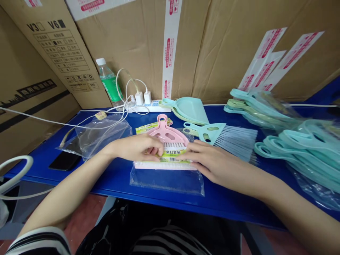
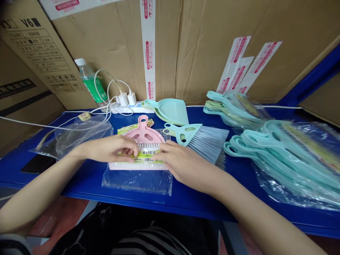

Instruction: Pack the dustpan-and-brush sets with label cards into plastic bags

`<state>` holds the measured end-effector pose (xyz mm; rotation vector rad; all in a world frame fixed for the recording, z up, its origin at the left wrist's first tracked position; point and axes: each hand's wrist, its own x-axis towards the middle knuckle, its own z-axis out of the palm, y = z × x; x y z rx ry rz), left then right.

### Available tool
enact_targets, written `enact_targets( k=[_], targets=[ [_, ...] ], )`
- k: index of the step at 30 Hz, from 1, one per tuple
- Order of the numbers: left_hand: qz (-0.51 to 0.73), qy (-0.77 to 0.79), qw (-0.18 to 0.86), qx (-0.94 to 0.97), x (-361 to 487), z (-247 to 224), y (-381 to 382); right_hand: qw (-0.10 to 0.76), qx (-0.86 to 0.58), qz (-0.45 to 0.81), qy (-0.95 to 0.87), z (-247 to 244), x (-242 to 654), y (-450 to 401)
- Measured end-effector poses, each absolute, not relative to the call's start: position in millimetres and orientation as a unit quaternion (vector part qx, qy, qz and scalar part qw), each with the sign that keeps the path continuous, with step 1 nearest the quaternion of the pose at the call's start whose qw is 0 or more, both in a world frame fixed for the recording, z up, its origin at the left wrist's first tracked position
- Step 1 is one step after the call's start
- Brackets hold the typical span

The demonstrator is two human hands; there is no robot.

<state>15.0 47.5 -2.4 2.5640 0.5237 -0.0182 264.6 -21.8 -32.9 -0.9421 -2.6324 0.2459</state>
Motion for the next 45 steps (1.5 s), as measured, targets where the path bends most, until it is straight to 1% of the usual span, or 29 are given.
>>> enact_targets(
  k=[2, 4, 11, 18, 22, 32, 41, 45],
  targets=[
    [-0.024, 0.198, 0.298, 0.933, 11, -2, 44, 0.178, -0.317, 0.092, -0.927, -33, 263, -22],
    [-0.030, 0.199, 0.305, 0.931, 8, -1, 41, 0.183, -0.315, 0.096, -0.926, -32, 262, -22],
    [-0.041, 0.181, 0.233, 0.955, 9, 3, 31, 0.176, -0.339, 0.081, -0.921, -31, 254, -27],
    [-0.019, 0.204, 0.164, 0.965, 7, -4, 20, 0.209, -0.321, -0.093, -0.919, -49, 235, -28],
    [0.007, 0.202, 0.118, 0.972, 14, -9, 13, 0.211, -0.319, -0.141, -0.913, -57, 229, -25],
    [0.017, 0.191, 0.107, 0.976, 15, -9, 13, 0.191, -0.324, -0.156, -0.913, -55, 224, -29],
    [0.058, 0.174, 0.049, 0.982, 19, -10, 12, 0.232, -0.329, -0.199, -0.893, -57, 219, -29],
    [0.063, 0.171, 0.032, 0.983, 18, -10, 12, 0.233, -0.324, -0.218, -0.891, -57, 218, -31]
  ],
)
